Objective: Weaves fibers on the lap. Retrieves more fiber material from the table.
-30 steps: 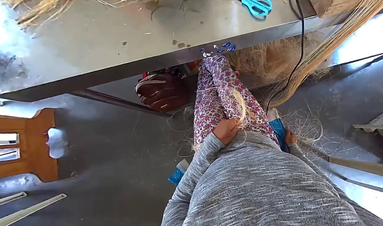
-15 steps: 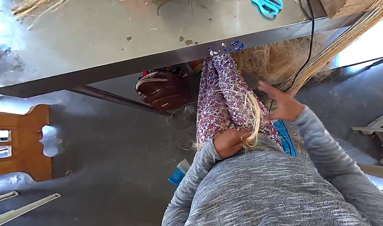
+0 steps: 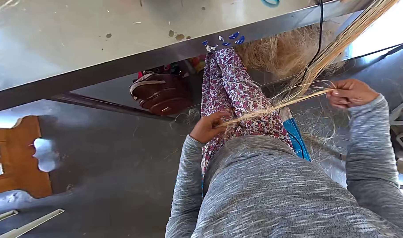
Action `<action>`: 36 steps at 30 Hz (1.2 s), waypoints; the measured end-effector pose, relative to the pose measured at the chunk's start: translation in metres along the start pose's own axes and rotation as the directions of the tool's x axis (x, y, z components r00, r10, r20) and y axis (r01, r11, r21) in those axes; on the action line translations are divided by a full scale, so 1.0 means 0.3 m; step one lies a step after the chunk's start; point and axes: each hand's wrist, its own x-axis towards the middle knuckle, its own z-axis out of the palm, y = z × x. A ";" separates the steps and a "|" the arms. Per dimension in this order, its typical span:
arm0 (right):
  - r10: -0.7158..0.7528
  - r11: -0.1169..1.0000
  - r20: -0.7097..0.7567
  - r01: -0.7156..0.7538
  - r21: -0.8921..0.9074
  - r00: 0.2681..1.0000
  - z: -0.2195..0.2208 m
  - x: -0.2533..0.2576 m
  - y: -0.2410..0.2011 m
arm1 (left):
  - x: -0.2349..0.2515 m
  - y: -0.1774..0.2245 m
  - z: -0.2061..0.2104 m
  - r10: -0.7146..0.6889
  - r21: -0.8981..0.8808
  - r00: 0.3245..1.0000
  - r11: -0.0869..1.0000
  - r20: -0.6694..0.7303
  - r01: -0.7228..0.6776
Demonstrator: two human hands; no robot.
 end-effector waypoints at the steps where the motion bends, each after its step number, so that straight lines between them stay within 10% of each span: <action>1: 0.031 0.999 -0.044 -0.031 -0.011 0.999 -0.029 -0.022 0.020 | -0.001 -0.010 -0.016 -0.071 0.054 0.997 0.996 -0.001 0.071; 10: 0.302 0.890 -0.608 -0.446 -0.096 0.734 -0.167 -0.062 0.202 | -0.089 -0.121 -0.190 -0.365 0.056 0.930 0.929 -0.040 0.367; 18: 0.142 0.943 -0.899 -0.334 -0.004 0.414 -0.252 -0.183 0.257 | -0.154 -0.004 -0.143 -0.165 0.054 0.966 0.982 -0.199 0.179; 22: 0.342 0.454 -0.789 -0.824 -0.337 0.511 -0.204 -0.152 0.287 | -0.084 -0.030 -0.045 -0.266 0.034 0.930 0.958 -0.255 0.283; 25: 0.361 0.260 -0.787 -0.865 -0.429 0.500 -0.161 -0.082 0.283 | -0.047 -0.102 -0.027 -0.354 -0.049 0.904 0.934 -0.241 0.353; 31: -0.070 0.636 -0.568 -0.402 -0.659 0.820 0.219 -0.032 -0.093 | -0.070 -0.139 -0.004 -0.324 -0.259 0.906 0.931 -0.271 0.256; 36: -0.314 0.881 0.088 0.325 -0.344 0.945 0.513 0.013 -0.188 | -0.100 -0.156 0.019 -0.265 -0.359 0.911 0.922 -0.317 0.143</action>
